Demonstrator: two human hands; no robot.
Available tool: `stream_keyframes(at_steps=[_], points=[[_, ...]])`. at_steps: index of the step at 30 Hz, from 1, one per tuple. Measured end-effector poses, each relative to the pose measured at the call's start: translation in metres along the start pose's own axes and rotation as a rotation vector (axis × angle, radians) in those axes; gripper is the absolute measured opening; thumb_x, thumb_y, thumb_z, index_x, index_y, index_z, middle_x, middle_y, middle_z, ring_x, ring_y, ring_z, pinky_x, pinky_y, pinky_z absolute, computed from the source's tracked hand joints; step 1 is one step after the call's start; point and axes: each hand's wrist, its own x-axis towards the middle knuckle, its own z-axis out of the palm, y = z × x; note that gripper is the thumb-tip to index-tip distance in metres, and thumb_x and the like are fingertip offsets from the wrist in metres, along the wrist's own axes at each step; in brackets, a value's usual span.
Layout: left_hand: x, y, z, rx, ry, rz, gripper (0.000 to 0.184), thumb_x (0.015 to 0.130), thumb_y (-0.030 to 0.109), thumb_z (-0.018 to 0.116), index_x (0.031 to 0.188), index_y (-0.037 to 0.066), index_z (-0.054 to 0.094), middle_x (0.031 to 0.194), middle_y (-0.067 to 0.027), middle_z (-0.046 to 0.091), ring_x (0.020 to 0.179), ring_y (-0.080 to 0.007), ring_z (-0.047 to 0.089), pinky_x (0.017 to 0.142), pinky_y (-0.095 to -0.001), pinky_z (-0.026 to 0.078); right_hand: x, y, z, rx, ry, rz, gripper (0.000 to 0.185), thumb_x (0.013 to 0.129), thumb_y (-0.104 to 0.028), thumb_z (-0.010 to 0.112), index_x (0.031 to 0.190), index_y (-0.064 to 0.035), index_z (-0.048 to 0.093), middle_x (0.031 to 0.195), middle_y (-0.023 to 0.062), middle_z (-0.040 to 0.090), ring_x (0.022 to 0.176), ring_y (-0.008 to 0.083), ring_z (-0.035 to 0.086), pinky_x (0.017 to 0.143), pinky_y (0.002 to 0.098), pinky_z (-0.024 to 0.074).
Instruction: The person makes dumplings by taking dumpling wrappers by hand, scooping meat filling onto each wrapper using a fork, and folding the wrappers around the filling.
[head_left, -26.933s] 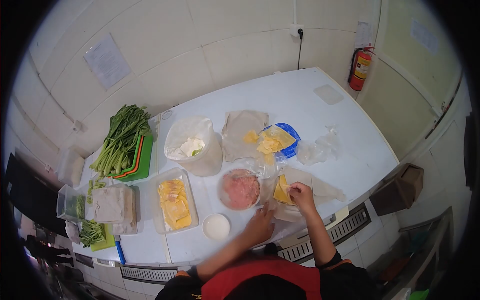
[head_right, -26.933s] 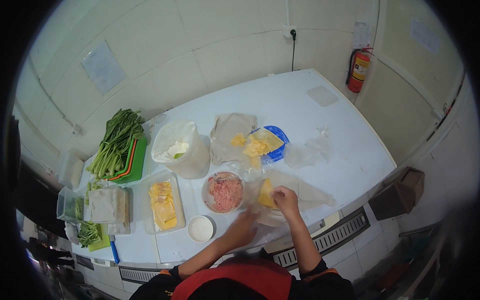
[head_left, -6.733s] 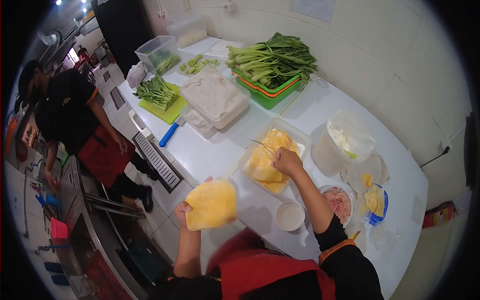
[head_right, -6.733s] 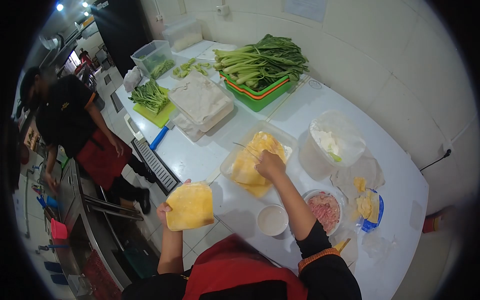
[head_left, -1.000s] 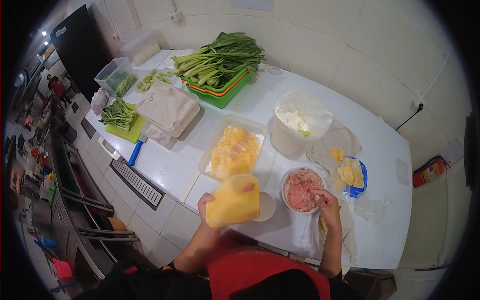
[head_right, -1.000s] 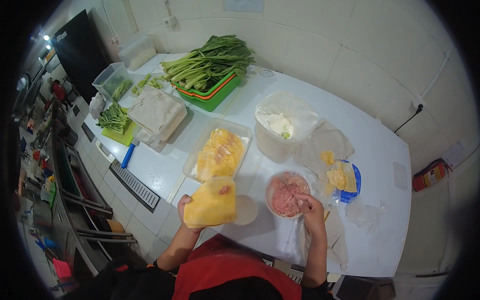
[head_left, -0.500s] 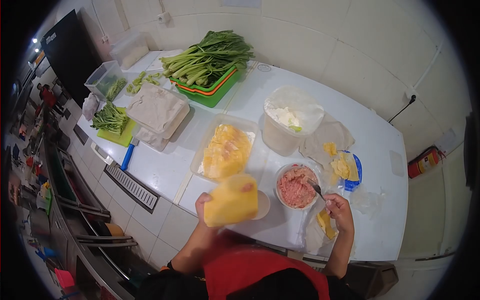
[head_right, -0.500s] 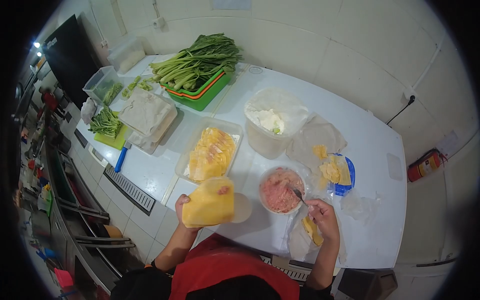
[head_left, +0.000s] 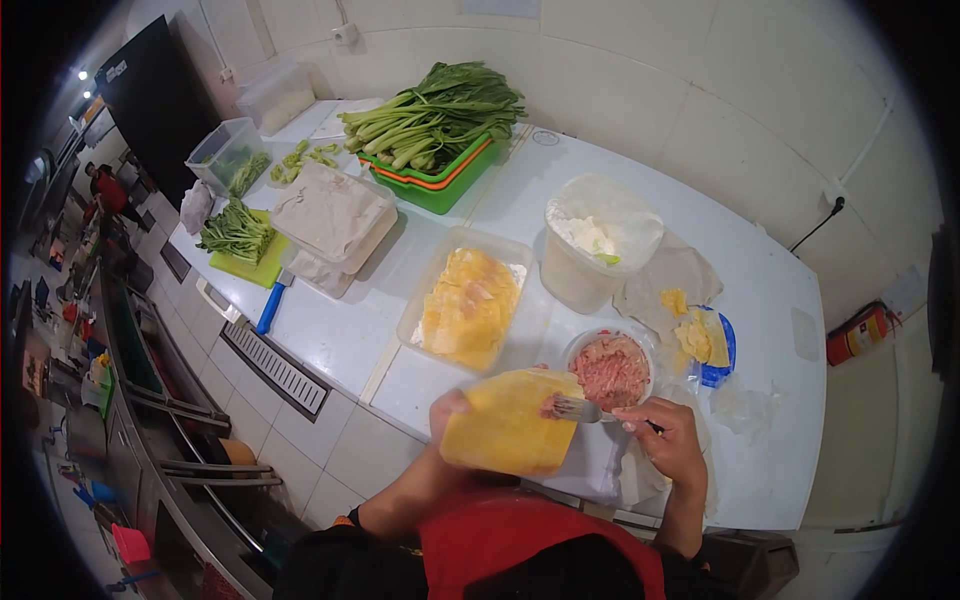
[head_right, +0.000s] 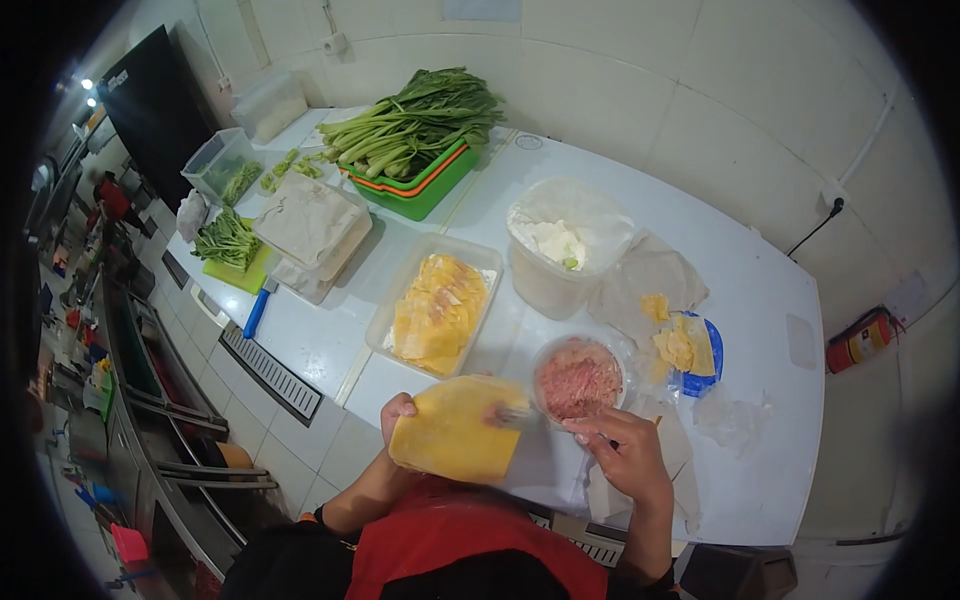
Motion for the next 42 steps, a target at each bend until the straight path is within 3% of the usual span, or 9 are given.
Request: stream_keyframes(at_steps=[8, 20, 23, 26, 31, 34, 37, 40, 42], points=[[-0.007, 0.007, 0.003, 0.087, 0.068, 0.025, 0.09, 0.056, 0.032, 0.053, 0.137, 0.002, 0.025, 0.135, -0.0197, 0.034, 0.122, -0.0363, 0.038, 0.1, -0.0476, 0.032, -0.007, -0.001, -0.03, 0.039, -0.037, 0.082, 0.016, 0.074, -0.004, 0.062, 0.088, -0.005, 0.069, 0.069, 0.008, 0.062, 0.059, 0.0159, 0.056, 0.055, 0.0251, 0.0436], [-0.018, 0.007, -0.001, 0.009, 0.099, 0.053, 0.089, 0.056, 0.031, 0.054, 0.136, 0.002, 0.026, 0.133, -0.0216, 0.035, 0.119, -0.0386, 0.039, 0.099, -0.048, 0.033, 0.005, -0.007, 0.0, -0.112, -0.072, -0.118, 0.015, 0.075, -0.003, 0.06, 0.087, -0.0059, 0.069, 0.073, 0.0091, 0.062, 0.064, 0.0195, 0.058, 0.058, 0.0273, 0.0452], [-0.017, 0.01, -0.001, 0.002, 0.085, 0.076, 0.089, 0.056, 0.031, 0.054, 0.136, 0.003, 0.026, 0.133, -0.0216, 0.035, 0.119, -0.0387, 0.039, 0.099, -0.0483, 0.033, 0.002, 0.006, -0.009, 0.048, -0.112, 0.029, 0.014, 0.075, -0.008, 0.064, 0.089, -0.0048, 0.067, 0.074, 0.0071, 0.063, 0.067, 0.015, 0.059, 0.058, 0.0265, 0.0445], [-0.017, 0.013, -0.004, 0.044, 0.11, 0.127, 0.09, 0.056, 0.031, 0.054, 0.136, 0.002, 0.026, 0.133, -0.0218, 0.035, 0.118, -0.0389, 0.039, 0.099, -0.0484, 0.033, -0.001, 0.036, 0.007, 0.512, 0.129, 0.078, 0.02, 0.074, -0.015, 0.067, 0.089, -0.0018, 0.064, 0.061, -0.0028, 0.054, 0.054, 0.0075, 0.047, 0.049, 0.023, 0.0365], [-0.012, 0.008, -0.01, -0.004, 0.047, 0.104, 0.085, 0.061, 0.03, 0.051, 0.136, 0.002, 0.026, 0.133, -0.0215, 0.035, 0.118, -0.0383, 0.04, 0.099, -0.0479, 0.034, 0.027, 0.013, 0.07, 0.703, 0.113, 0.479, 0.02, 0.074, -0.017, 0.068, 0.088, -0.0035, 0.061, 0.058, -0.0078, 0.042, 0.047, 0.0017, 0.032, 0.043, 0.0195, 0.0238], [-0.013, 0.006, -0.019, 0.039, 0.096, 0.147, 0.083, 0.062, 0.03, 0.05, 0.136, 0.002, 0.026, 0.133, -0.0214, 0.035, 0.118, -0.0379, 0.04, 0.099, -0.0476, 0.034, 0.033, 0.008, 0.095, 0.886, 0.218, 0.408, 0.014, 0.076, -0.012, 0.066, 0.085, -0.0029, 0.061, 0.056, -0.008, 0.04, 0.047, 0.002, 0.029, 0.043, 0.02, 0.0235], [-0.017, 0.005, -0.026, 0.103, 0.173, 0.21, 0.081, 0.064, 0.03, 0.049, 0.136, 0.002, 0.026, 0.133, -0.0213, 0.035, 0.118, -0.0375, 0.04, 0.099, -0.0473, 0.034, 0.03, 0.004, 0.109, 0.321, 0.315, 0.136, 0.009, 0.077, -0.008, 0.065, 0.083, -0.0023, 0.061, 0.056, -0.0075, 0.04, 0.046, 0.0023, 0.029, 0.042, 0.0203, 0.0231], [-0.02, 0.007, -0.032, 0.138, 0.206, 0.257, 0.08, 0.065, 0.029, 0.048, 0.136, 0.001, 0.026, 0.133, -0.0212, 0.035, 0.118, -0.0371, 0.04, 0.098, -0.047, 0.034, 0.026, -0.013, 0.12, 0.113, 0.315, -0.017, 0.008, 0.077, -0.006, 0.064, 0.084, -0.0019, 0.061, 0.056, -0.0064, 0.042, 0.047, 0.0022, 0.03, 0.042, 0.0203, 0.0233], [-0.02, 0.008, -0.032, 0.142, 0.193, 0.28, 0.078, 0.067, 0.029, 0.046, 0.136, 0.001, 0.026, 0.133, -0.021, 0.036, 0.118, -0.0364, 0.04, 0.098, -0.0463, 0.034, 0.024, -0.011, 0.117, 0.2, 0.26, 0.063, 0.007, 0.078, -0.008, 0.064, 0.08, -0.0021, 0.062, 0.06, -0.003, 0.049, 0.049, 0.0025, 0.036, 0.044, 0.0208, 0.0277]])
